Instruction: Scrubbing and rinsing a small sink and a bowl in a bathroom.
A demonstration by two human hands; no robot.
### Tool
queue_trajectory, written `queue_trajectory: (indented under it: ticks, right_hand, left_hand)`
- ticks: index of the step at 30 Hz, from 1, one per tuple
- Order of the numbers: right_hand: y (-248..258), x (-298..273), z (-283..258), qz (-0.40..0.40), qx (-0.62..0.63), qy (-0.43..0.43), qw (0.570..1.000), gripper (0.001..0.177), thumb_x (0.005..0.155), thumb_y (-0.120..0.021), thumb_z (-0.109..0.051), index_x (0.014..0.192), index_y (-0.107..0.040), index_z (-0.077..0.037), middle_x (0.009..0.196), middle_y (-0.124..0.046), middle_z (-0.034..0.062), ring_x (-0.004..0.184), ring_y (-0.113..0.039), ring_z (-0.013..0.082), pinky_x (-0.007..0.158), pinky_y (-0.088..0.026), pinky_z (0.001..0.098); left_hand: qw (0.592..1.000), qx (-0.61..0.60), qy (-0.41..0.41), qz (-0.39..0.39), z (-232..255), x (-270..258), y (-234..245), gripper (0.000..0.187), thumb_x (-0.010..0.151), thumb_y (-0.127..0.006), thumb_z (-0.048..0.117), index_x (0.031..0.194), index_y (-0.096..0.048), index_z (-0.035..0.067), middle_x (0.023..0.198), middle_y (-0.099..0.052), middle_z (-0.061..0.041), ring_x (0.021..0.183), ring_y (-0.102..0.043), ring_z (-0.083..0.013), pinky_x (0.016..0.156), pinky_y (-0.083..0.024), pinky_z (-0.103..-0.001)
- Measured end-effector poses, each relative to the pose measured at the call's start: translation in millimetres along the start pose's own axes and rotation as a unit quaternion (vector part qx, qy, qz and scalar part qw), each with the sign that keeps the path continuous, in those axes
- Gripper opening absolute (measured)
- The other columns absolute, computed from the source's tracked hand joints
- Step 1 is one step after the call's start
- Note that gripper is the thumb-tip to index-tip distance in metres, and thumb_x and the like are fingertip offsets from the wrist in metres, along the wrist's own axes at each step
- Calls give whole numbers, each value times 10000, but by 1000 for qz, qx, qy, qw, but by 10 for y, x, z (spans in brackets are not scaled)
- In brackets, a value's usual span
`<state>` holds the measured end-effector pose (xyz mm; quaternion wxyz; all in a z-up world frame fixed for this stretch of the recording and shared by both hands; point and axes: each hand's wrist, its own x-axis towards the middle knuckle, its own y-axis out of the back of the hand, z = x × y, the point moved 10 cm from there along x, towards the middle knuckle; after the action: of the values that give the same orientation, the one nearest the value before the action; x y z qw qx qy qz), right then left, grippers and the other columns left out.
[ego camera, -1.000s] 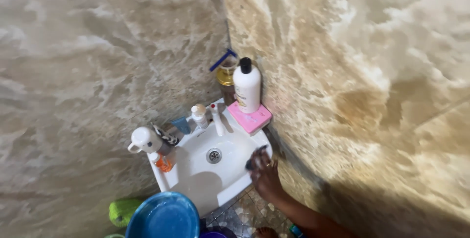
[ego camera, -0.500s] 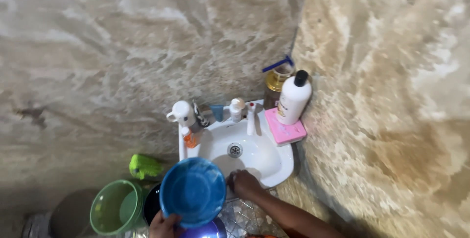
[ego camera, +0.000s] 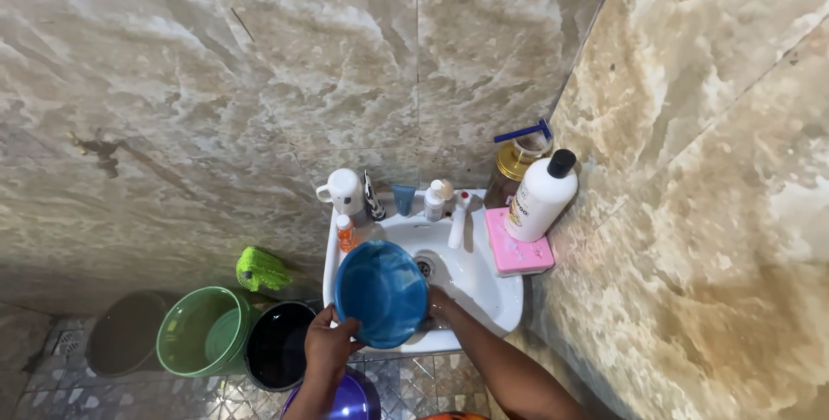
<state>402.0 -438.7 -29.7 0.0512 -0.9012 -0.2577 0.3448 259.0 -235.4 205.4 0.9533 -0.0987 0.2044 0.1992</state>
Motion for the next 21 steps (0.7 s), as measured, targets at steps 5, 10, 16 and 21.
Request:
queue_trajectory:
  ticks: [5, 10, 16, 21]
  right_hand:
    - [148, -393, -367, 105, -232, 72, 964, 304, 912, -757, -216, 1041, -793, 57, 999, -802, 232, 782, -770, 231, 690, -613, 354]
    - [-310, -574, -372, 74, -497, 168, 848, 345, 858, -762, -333, 1122, -761, -111, 1128, -764, 165, 984, -724, 278, 898, -571, 397]
    - [-1184, -825, -338, -5, -582, 223, 782, 392, 928, -636, -421, 1255, -695, -212, 1270, -691, 142, 1145, -658, 333, 1017, -491, 427]
    - [-1572, -2076, -1160, 99, -518, 258, 810, 318, 1009, -564, -353, 1203, -676, -128, 1193, -704, 185, 1099, -671, 356, 1007, -510, 425]
  left_hand:
    - [997, -73, 21, 1, -453, 251, 238, 190, 816, -682, -34, 756, -536, 72, 735, -653, -84, 553, -638, -211, 483, -581, -377]
    - [994, -100, 47, 15, -437, -6, 472, 168, 807, -668, -32, 795, -553, 88, 717, -655, -87, 527, -612, -217, 462, -543, -354]
    - [990, -129, 54, 34, -446, -245, 862, 138, 813, -638, -17, 896, -634, 94, 810, -706, -93, 598, -663, -218, 495, -557, -352]
    - [987, -148, 38, 50, -688, -93, 1353, 172, 819, -620, -42, 943, -637, 76, 884, -730, -129, 700, -718, -273, 570, -609, -423]
